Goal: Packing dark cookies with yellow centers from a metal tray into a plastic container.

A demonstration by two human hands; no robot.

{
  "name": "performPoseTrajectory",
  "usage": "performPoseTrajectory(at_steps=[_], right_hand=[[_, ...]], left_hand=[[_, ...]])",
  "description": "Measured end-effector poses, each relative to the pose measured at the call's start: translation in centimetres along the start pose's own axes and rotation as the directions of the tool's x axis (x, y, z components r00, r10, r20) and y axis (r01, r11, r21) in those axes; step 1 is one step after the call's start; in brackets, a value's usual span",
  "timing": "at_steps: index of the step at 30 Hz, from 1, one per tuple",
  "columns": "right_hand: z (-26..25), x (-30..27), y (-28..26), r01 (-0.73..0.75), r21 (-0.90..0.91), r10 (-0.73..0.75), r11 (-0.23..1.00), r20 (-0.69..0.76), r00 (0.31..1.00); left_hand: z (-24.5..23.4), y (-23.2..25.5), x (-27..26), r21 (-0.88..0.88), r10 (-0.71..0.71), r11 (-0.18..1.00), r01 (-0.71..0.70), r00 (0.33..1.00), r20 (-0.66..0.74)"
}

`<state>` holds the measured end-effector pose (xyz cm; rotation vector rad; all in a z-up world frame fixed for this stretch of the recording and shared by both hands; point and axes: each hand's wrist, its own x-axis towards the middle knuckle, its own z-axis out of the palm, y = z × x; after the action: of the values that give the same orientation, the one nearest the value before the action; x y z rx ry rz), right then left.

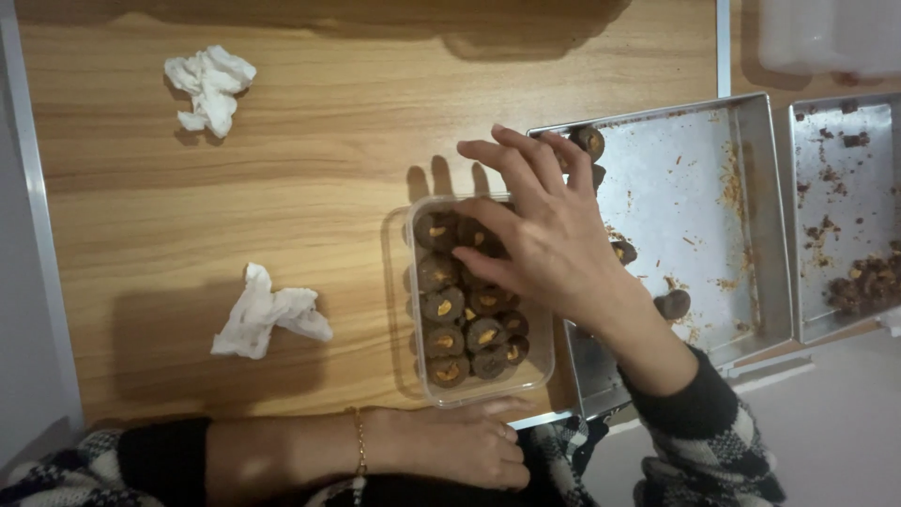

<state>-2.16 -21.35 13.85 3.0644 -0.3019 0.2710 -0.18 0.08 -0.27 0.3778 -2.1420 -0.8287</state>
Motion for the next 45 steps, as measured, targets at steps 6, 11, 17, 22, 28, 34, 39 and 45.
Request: performPoseTrajectory(at_steps=[6, 11, 17, 22, 28, 34, 39, 45], right_hand=[[0.5, 1.1, -1.2, 0.025, 0.064, -0.025, 0.998, -0.004, 1.0], [0.8, 1.5, -1.5, 0.048, 0.142, -0.047, 0.989, -0.01, 0.999], [-1.0, 0.0, 0.9, -0.026, 0.18, 0.029, 0.983, -0.014, 0.999], [-2.8, -0.6, 0.8, -0.008, 0.182, 0.007, 0.983, 0.005, 1.0], [-2.5, -2.5, -0.6, -0.167, 0.161, 0.139, 0.973, 0.173, 0.975], [-1.6, -2.9, -1.4, -0.268, 0.165, 0.223, 0.949, 0.245, 0.943], [-0.6, -3.3, -1.5, -0.338, 0.192, 0.287, 0.921, 0.251, 0.925], [-0.1, -3.9, -1.4, -0.378, 0.238, 0.327, 0.895, 0.229, 0.917]], left_hand=[[-0.2, 0.3, 0.1, -0.031, -0.03, 0.999, 0.031, 0.999, 0.026], [-0.2, 0.8, 0.3, 0.144, -0.022, 0.989, 0.03, 0.998, -0.056], [-0.2, 0.7, 0.2, 0.152, -0.011, 0.988, 0.017, 0.999, -0.039], [0.2, 0.1, 0.0, 0.062, -0.024, 0.998, 0.023, 1.0, 0.009], [0.3, 0.3, 0.1, 0.121, -0.014, 0.993, 0.017, 1.0, -0.022], [-0.1, 0.5, 0.3, 0.068, -0.017, 0.997, 0.019, 0.999, -0.03], [-0.4, 0.6, 0.4, 0.104, -0.015, 0.994, 0.017, 1.0, -0.021], [-0.1, 0.7, 0.4, 0.132, -0.01, 0.991, 0.017, 0.999, -0.049]])
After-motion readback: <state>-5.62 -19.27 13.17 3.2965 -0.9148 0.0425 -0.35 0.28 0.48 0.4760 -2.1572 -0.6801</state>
